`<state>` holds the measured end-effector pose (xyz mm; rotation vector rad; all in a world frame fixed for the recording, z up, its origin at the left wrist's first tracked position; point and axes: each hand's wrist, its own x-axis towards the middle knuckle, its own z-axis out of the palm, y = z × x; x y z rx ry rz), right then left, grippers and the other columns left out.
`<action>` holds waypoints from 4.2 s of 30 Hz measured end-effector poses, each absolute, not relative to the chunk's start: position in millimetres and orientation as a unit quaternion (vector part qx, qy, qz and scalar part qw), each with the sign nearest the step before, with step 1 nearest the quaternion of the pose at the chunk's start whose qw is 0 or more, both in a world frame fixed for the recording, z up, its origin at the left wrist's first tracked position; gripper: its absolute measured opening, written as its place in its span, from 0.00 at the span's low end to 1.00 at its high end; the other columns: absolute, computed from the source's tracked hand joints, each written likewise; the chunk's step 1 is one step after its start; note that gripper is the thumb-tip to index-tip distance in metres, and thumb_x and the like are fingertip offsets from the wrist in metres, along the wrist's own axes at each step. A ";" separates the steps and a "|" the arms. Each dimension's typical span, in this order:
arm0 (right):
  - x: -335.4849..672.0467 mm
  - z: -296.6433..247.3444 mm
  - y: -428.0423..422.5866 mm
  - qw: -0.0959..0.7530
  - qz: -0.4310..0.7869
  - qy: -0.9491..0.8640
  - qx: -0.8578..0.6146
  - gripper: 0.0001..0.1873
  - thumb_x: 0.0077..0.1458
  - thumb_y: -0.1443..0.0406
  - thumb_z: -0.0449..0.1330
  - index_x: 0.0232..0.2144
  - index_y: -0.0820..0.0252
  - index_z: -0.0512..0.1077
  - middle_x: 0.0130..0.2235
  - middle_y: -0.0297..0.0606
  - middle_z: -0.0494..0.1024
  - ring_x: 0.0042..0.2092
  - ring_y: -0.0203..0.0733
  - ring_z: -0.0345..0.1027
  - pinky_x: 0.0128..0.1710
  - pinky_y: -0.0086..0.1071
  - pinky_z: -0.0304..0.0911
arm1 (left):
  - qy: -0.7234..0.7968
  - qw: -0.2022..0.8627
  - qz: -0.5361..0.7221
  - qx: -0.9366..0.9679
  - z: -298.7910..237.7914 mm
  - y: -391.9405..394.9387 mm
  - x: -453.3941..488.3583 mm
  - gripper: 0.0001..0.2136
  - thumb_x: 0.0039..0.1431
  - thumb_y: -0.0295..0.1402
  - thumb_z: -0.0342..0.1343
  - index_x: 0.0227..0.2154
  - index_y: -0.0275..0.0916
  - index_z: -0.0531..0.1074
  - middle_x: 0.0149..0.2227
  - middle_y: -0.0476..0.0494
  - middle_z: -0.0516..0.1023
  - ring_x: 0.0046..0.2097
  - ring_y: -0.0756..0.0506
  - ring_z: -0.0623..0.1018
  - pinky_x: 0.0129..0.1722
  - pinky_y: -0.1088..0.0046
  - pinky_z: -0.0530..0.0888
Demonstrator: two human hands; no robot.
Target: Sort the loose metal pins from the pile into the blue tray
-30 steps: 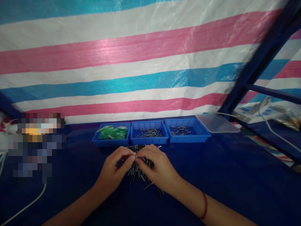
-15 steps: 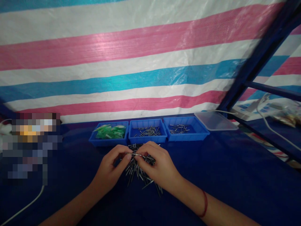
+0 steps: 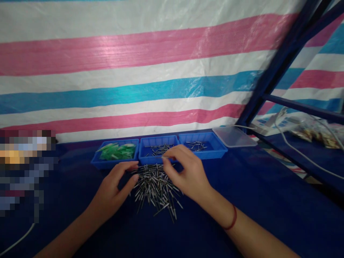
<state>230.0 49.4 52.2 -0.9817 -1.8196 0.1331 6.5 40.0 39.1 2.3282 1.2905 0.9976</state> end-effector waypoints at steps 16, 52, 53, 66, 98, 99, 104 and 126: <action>284.4 42.3 85.4 0.332 -0.105 -0.698 -0.626 0.10 0.55 0.61 0.55 0.29 0.60 0.73 0.29 0.39 0.77 0.31 0.44 0.70 0.31 0.34 0.59 | 0.440 0.041 0.135 0.887 31.3 55.5 -12.4 0.11 0.62 0.32 0.50 0.45 0.42 0.73 0.42 0.43 0.75 0.42 0.43 0.74 0.44 0.66 0.70; 200.4 23.3 33.0 0.402 0.170 -0.835 -0.335 0.04 0.57 0.68 0.55 0.34 0.59 0.71 0.34 0.38 0.76 0.36 0.41 0.64 0.37 0.37 0.59 | 0.477 0.384 0.381 0.693 30.7 31.2 17.9 0.08 0.58 0.35 0.54 0.34 0.37 0.74 0.32 0.48 0.76 0.35 0.48 0.74 0.36 0.75 0.69; 200.5 23.5 32.8 0.406 0.171 -0.834 -0.332 0.04 0.57 0.69 0.55 0.34 0.59 0.70 0.33 0.38 0.76 0.36 0.40 0.64 0.37 0.36 0.59 | 0.476 0.385 0.378 0.694 31.2 31.1 17.9 0.08 0.58 0.35 0.54 0.34 0.37 0.74 0.33 0.48 0.76 0.35 0.48 0.74 0.36 0.75 0.69; 199.3 21.5 33.2 0.413 0.194 -0.822 -0.341 0.05 0.55 0.72 0.55 0.31 0.59 0.70 0.30 0.36 0.74 0.35 0.39 0.63 0.36 0.34 0.59 | 0.468 0.391 0.364 0.704 26.3 32.4 18.3 0.08 0.58 0.35 0.54 0.36 0.37 0.74 0.34 0.47 0.76 0.36 0.47 0.75 0.37 0.74 0.69; 200.2 20.9 32.6 0.476 0.161 -0.790 -0.352 0.06 0.53 0.72 0.57 0.27 0.57 0.67 0.28 0.35 0.73 0.33 0.40 0.65 0.34 0.34 0.60 | 0.446 0.379 0.370 0.722 23.4 34.3 18.5 0.08 0.59 0.35 0.54 0.36 0.37 0.73 0.34 0.46 0.75 0.36 0.47 0.74 0.36 0.74 0.70; 200.6 21.2 32.5 0.477 0.161 -0.789 -0.351 0.06 0.53 0.72 0.57 0.27 0.57 0.67 0.29 0.35 0.73 0.33 0.40 0.65 0.34 0.35 0.61 | 0.442 0.385 0.370 0.721 23.5 34.3 18.5 0.08 0.59 0.35 0.54 0.36 0.37 0.73 0.34 0.46 0.75 0.36 0.48 0.74 0.36 0.74 0.70; 203.1 23.2 31.5 0.488 0.163 -0.789 -0.335 0.04 0.54 0.69 0.58 0.29 0.57 0.68 0.29 0.36 0.74 0.34 0.40 0.66 0.34 0.35 0.62 | 0.429 0.409 0.368 0.717 21.6 35.0 18.4 0.07 0.59 0.35 0.53 0.36 0.38 0.71 0.34 0.47 0.73 0.36 0.48 0.73 0.37 0.75 0.70; 298.6 34.1 92.1 0.258 -0.258 -0.695 -0.619 0.08 0.54 0.65 0.56 0.35 0.61 0.73 0.35 0.45 0.76 0.41 0.53 0.62 0.36 0.41 0.49 | 0.468 0.106 0.139 0.866 37.3 48.7 -8.0 0.12 0.62 0.33 0.48 0.45 0.41 0.73 0.43 0.43 0.74 0.43 0.44 0.75 0.44 0.68 0.70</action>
